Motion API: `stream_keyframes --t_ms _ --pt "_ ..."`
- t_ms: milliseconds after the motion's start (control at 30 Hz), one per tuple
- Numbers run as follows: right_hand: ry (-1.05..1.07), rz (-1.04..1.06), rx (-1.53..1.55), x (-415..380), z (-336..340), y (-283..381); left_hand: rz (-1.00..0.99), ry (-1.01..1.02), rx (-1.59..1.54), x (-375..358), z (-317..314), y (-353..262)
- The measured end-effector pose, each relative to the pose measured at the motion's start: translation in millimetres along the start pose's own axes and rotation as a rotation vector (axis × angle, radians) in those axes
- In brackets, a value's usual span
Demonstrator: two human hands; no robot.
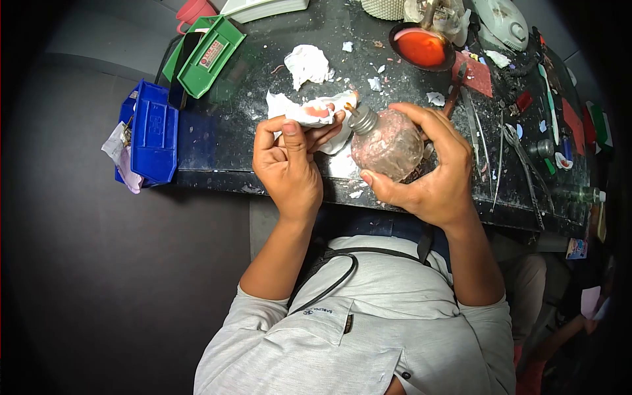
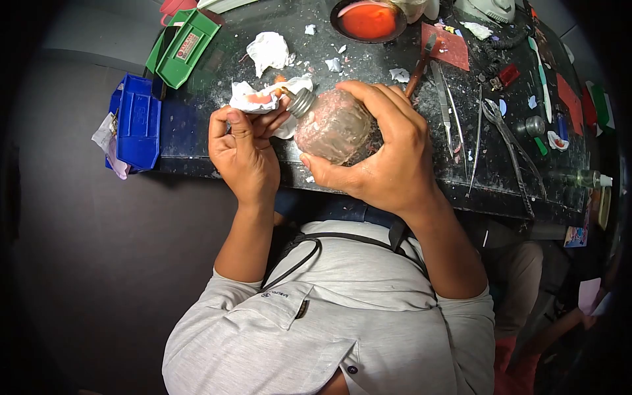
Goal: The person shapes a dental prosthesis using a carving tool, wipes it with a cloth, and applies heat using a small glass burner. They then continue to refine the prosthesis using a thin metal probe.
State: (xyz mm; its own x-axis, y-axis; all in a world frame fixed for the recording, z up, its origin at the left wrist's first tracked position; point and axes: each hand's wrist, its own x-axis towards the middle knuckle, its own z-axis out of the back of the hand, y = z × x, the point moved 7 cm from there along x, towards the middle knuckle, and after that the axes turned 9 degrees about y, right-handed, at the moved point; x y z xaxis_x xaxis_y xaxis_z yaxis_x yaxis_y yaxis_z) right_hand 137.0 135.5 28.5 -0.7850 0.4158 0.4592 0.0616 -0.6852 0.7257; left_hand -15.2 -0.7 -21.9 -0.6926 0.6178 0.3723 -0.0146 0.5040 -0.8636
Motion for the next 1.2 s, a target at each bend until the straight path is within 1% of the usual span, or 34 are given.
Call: stream_keyframes --t_ms 200,300,633,700,833,1033,1100,1200 --pt "0.045 0.048 -0.006 0.0 -6.7 0.3 -0.073 0.002 0.129 -0.3 -5.0 -5.5" --pt "0.090 0.022 0.004 -0.6 -8.6 0.9 -0.079 0.025 0.136 -0.4 -4.3 -4.4" --pt "0.044 0.057 -0.021 -0.7 -7.4 0.4 -0.089 0.047 0.118 0.5 -7.8 -6.5" --pt "0.091 0.030 0.005 -0.3 -9.4 1.3 -0.088 0.049 0.114 0.4 -8.7 -7.6" --pt "0.085 0.050 0.020 -0.5 -10.1 2.3 -0.065 0.032 0.118 -0.2 -7.7 -6.8" --pt "0.039 0.043 -0.003 -1.4 -6.5 -1.5 -0.091 0.052 0.090 0.3 -9.2 -7.3" --pt "0.096 0.007 0.017 -1.3 -8.3 -1.1 -0.079 0.060 0.073 0.3 -9.2 -7.6" --pt "0.093 0.003 0.023 -0.9 -8.1 -1.3 -0.087 0.045 0.051 0.7 -9.2 -7.1"
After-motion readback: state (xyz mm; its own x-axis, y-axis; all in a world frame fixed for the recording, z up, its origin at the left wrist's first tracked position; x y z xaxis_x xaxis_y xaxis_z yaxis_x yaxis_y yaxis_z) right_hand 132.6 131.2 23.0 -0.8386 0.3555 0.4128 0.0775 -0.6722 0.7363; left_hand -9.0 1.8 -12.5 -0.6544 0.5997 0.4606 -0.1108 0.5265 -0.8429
